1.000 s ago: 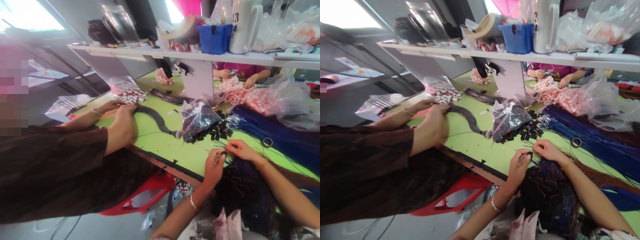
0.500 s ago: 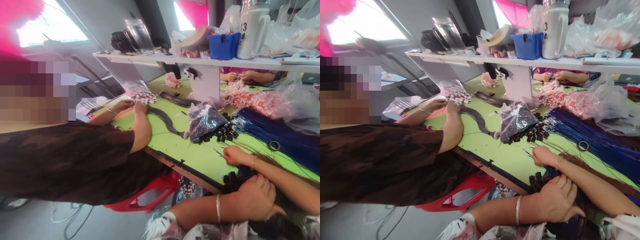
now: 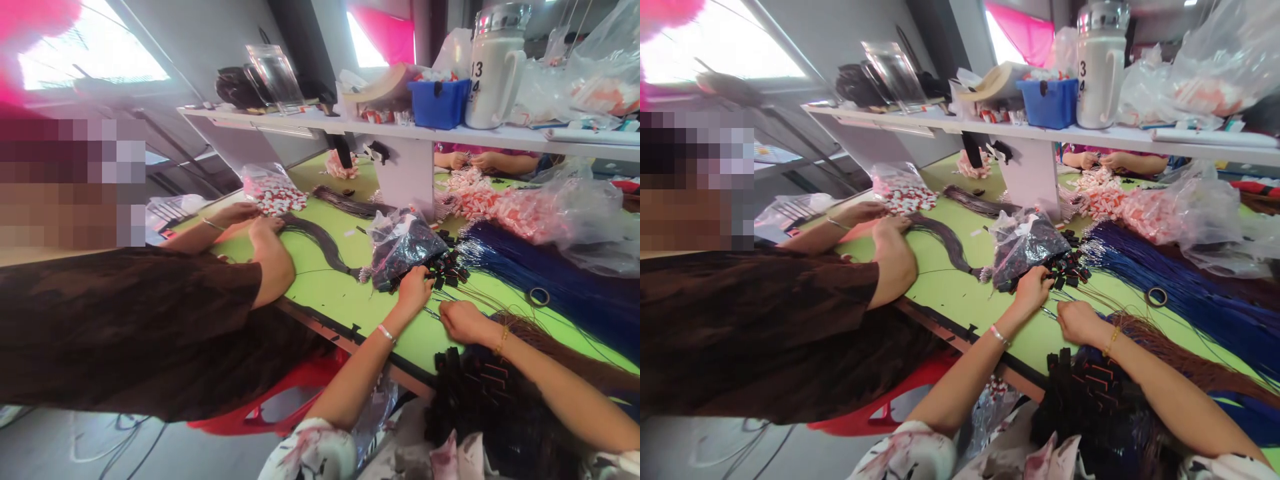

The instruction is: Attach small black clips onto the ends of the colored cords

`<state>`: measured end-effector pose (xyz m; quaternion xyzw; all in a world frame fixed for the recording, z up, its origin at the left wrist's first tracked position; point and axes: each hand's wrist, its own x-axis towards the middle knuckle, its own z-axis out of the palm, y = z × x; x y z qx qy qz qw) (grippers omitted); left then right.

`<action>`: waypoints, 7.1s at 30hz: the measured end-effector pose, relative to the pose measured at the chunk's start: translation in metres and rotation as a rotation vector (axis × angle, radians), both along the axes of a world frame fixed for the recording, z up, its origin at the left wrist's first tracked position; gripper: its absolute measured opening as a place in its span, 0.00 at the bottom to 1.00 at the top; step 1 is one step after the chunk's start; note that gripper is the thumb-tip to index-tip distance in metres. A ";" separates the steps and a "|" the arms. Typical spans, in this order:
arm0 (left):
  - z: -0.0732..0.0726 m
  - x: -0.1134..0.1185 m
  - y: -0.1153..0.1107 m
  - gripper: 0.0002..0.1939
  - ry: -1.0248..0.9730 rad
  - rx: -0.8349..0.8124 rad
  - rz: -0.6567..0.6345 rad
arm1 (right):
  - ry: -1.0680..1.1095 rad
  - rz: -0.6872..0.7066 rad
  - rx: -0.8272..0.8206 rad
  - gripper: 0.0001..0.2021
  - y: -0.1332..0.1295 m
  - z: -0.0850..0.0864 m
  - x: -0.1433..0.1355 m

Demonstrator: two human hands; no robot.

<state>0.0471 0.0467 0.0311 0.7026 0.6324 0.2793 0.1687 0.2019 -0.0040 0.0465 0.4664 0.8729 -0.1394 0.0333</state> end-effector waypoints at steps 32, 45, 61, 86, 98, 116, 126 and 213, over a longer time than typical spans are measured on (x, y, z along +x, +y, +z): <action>0.004 -0.020 -0.062 0.13 -1.652 -0.624 -0.045 | 1.008 -0.242 -0.340 0.08 0.004 0.005 0.002; 0.001 -0.013 -0.067 0.13 -1.659 -0.716 -0.072 | 0.757 -0.158 0.016 0.05 -0.003 0.003 0.003; -0.001 -0.007 -0.072 0.20 -1.443 -0.612 0.059 | 0.773 -0.154 -0.083 0.04 -0.002 -0.002 0.002; -0.014 -0.036 -0.077 0.17 -0.886 -0.488 -0.088 | 0.020 -0.228 0.063 0.08 0.014 -0.002 0.004; 0.001 -0.021 -0.077 0.19 -1.087 -0.397 -0.092 | -0.076 -0.234 0.108 0.08 0.016 0.004 0.004; -0.006 0.001 -0.075 0.19 -1.456 -0.580 0.050 | 0.134 -0.420 0.127 0.08 0.030 -0.001 0.029; -0.012 0.005 -0.073 0.16 -1.528 -0.562 0.039 | 0.053 -0.450 0.096 0.10 0.032 0.003 0.030; -0.010 0.025 -0.062 0.11 -1.574 -0.604 0.084 | 0.869 -0.315 -0.112 0.08 0.032 0.003 0.030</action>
